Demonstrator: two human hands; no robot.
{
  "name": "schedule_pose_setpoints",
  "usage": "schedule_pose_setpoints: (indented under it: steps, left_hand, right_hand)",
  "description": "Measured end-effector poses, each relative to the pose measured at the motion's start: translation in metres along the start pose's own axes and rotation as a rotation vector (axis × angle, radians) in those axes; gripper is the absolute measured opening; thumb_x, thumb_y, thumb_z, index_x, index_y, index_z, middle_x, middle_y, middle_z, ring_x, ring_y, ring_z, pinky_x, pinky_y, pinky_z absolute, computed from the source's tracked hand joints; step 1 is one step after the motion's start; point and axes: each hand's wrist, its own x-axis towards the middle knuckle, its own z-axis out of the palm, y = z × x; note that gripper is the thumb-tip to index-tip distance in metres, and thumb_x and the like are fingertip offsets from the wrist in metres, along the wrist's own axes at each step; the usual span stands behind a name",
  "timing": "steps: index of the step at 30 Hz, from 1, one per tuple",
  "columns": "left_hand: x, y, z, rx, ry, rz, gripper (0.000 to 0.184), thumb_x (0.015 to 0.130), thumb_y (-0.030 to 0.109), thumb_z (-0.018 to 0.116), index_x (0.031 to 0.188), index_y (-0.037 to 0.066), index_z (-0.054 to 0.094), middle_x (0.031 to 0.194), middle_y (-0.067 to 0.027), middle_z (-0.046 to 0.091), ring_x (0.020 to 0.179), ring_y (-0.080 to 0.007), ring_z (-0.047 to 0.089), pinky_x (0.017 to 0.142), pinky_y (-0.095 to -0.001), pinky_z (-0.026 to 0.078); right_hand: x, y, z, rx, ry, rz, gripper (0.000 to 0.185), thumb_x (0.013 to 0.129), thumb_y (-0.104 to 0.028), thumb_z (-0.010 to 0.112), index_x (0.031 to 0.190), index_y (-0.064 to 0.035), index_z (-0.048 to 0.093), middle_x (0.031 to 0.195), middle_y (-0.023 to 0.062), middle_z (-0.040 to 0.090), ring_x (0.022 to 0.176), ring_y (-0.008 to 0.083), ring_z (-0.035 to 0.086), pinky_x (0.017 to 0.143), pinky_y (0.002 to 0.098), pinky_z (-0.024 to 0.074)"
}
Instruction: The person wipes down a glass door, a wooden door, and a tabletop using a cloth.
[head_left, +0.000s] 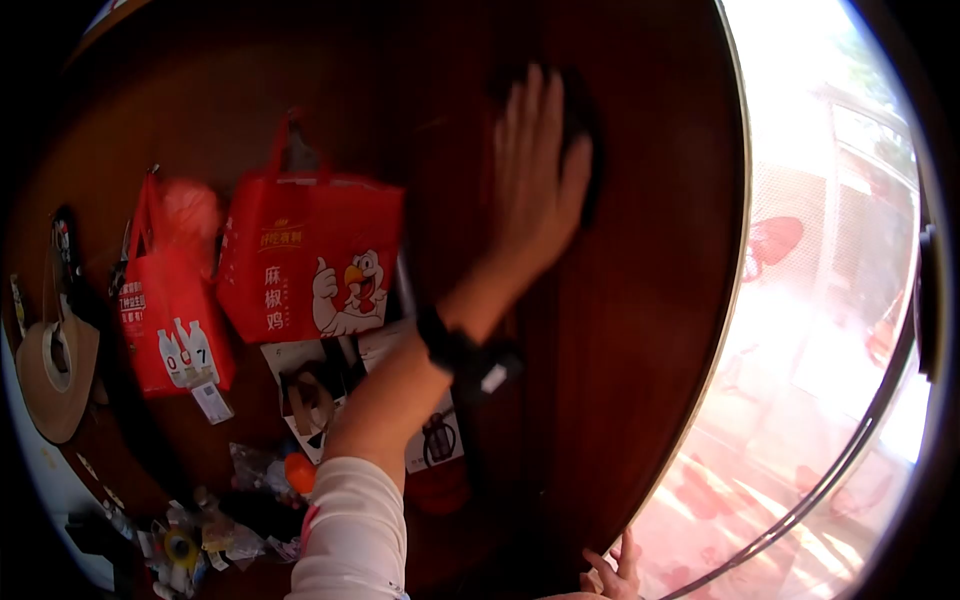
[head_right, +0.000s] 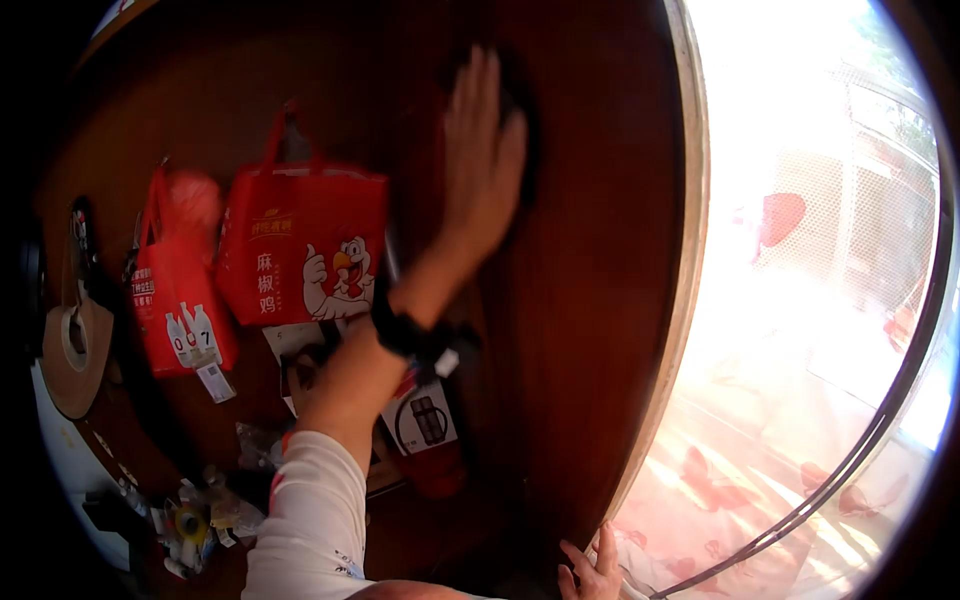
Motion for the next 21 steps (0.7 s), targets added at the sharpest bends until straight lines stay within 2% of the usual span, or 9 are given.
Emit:
schedule_pose_setpoints:
  steps: [3,6,8,9,11,12,14,17,21]
  left_hand:
    - [0.088,-0.014,-0.002,-0.055,-0.009,-0.133,0.061,0.102,0.037,0.033,0.149,0.000,0.021,0.155,-0.0217,0.020,0.143,-0.0364,0.020,0.116,-0.0411,0.017]
    - [0.109,-0.025,0.006,-0.088,0.068,-0.146,0.060,0.102,0.036,0.035,0.148,-0.001,0.023,0.153,-0.0225,0.026,0.140,-0.0378,0.026,0.115,-0.0401,0.020]
    - [0.102,-0.031,0.012,-0.080,0.111,-0.147,0.060,0.102,0.035,0.036,0.148,-0.002,0.025,0.151,-0.0229,0.030,0.139,-0.0386,0.029,0.114,-0.0393,0.023]
    - [0.087,-0.030,0.013,-0.059,0.135,-0.100,0.059,0.102,0.035,0.037,0.148,-0.001,0.025,0.150,-0.0222,0.032,0.137,-0.0389,0.031,0.113,-0.0384,0.024]
    - [0.060,-0.022,0.008,-0.091,0.128,-0.016,0.058,0.102,0.033,0.038,0.147,-0.001,0.027,0.151,-0.0219,0.029,0.139,-0.0389,0.029,0.114,-0.0433,0.023]
    - [0.043,-0.016,0.004,-0.140,0.090,0.010,0.057,0.101,0.032,0.037,0.146,-0.002,0.028,0.154,-0.0223,0.024,0.142,-0.0386,0.024,0.115,-0.0490,0.019]
    - [0.008,0.001,-0.003,-0.065,0.073,0.005,0.056,0.101,0.030,0.040,0.143,-0.007,0.032,0.151,-0.0244,0.028,0.141,-0.0381,0.027,0.115,-0.0460,0.021]
    - [-0.030,0.014,-0.016,-0.144,0.057,-0.010,0.049,0.100,0.025,0.043,0.139,-0.004,0.040,0.147,-0.0235,0.036,0.137,-0.0353,0.035,0.112,-0.0430,0.029]
    - [-0.043,0.018,-0.037,-0.215,-0.039,-0.101,0.050,0.102,0.025,0.041,0.143,-0.002,0.035,0.148,-0.0206,0.037,0.140,-0.0296,0.031,0.113,-0.0401,0.030]
  right_hand:
    - [-0.004,0.007,0.005,-0.064,0.026,-0.044,0.034,0.083,-0.002,0.062,0.116,-0.0112,0.067,0.152,0.0167,0.029,0.116,0.0324,0.056,0.089,0.0343,0.0519]
    - [-0.020,0.019,0.018,0.195,-0.086,0.185,0.036,0.086,0.003,0.059,0.119,-0.0100,0.065,0.154,0.0106,0.026,0.122,0.0263,0.051,0.087,0.0274,0.0501]
    - [-0.017,0.014,0.014,0.663,-0.174,0.609,0.041,0.087,0.009,0.055,0.122,-0.0093,0.063,0.155,0.0061,0.022,0.129,0.0227,0.044,0.087,0.0235,0.0486]
    - [-0.018,0.014,0.013,0.663,-0.171,0.606,0.041,0.087,0.009,0.055,0.122,-0.0093,0.063,0.155,0.0061,0.022,0.129,0.0227,0.044,0.087,0.0235,0.0486]
    - [-0.017,0.013,0.010,0.308,-0.153,0.208,0.045,0.085,0.012,0.054,0.124,-0.0097,0.062,0.155,0.0096,0.021,0.131,0.0243,0.041,0.086,0.0248,0.0495]
    - [-0.015,0.011,0.008,0.304,-0.152,0.201,0.045,0.085,0.012,0.054,0.124,-0.0097,0.062,0.155,0.0096,0.021,0.131,0.0243,0.041,0.086,0.0248,0.0495]
    - [-0.011,0.005,0.004,0.126,-0.111,0.079,0.045,0.084,0.013,0.055,0.123,-0.0093,0.063,0.155,0.0124,0.021,0.132,0.0263,0.041,0.087,0.0258,0.0495]
    - [-0.012,0.000,0.003,0.096,-0.104,0.075,0.045,0.083,0.014,0.054,0.122,-0.0085,0.063,0.155,0.0144,0.020,0.130,0.0278,0.042,0.086,0.0268,0.0499]
    - [-0.010,-0.007,-0.003,0.030,-0.040,-0.010,0.046,0.082,0.015,0.055,0.120,-0.0086,0.064,0.156,0.0133,0.018,0.129,0.0282,0.045,0.084,0.0273,0.0504]
